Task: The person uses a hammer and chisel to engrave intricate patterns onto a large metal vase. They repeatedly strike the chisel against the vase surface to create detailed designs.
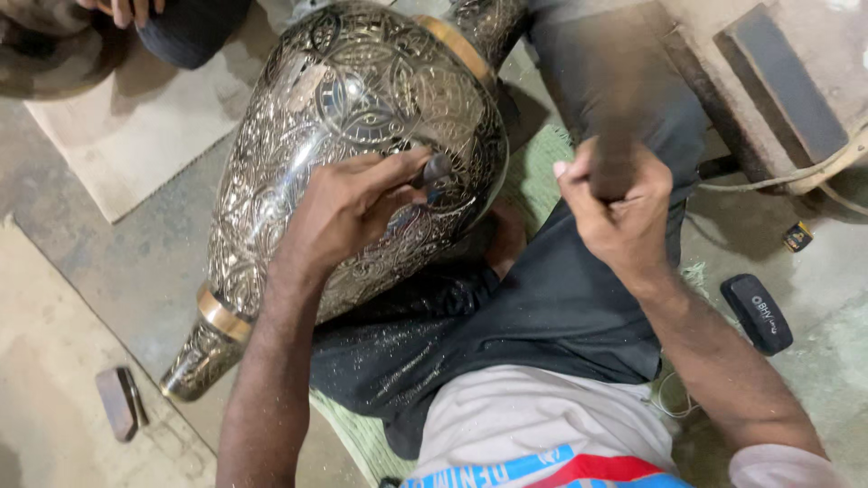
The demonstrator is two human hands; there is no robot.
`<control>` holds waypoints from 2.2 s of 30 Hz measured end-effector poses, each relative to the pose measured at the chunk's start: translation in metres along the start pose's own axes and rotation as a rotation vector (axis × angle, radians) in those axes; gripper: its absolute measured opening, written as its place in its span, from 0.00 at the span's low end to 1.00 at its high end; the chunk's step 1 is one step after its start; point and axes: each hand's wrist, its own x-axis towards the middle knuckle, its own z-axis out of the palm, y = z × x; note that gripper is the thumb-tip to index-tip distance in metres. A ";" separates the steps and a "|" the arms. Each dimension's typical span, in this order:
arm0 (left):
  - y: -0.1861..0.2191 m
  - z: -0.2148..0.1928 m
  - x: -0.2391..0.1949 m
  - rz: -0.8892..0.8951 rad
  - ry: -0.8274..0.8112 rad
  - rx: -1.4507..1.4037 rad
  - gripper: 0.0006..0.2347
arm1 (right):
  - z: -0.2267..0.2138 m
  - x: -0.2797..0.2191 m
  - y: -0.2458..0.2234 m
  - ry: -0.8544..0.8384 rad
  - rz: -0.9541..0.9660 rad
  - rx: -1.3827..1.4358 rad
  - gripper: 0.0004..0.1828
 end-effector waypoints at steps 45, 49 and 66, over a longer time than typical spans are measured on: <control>-0.003 -0.009 0.001 -0.003 0.020 0.045 0.13 | -0.015 -0.010 -0.005 -0.211 0.128 0.143 0.10; 0.000 -0.013 0.000 0.022 -0.001 0.060 0.09 | -0.014 -0.006 -0.003 -0.296 0.111 -0.275 0.11; -0.002 -0.022 0.009 0.089 -0.053 0.048 0.14 | -0.029 -0.022 0.002 -0.106 0.003 -0.433 0.12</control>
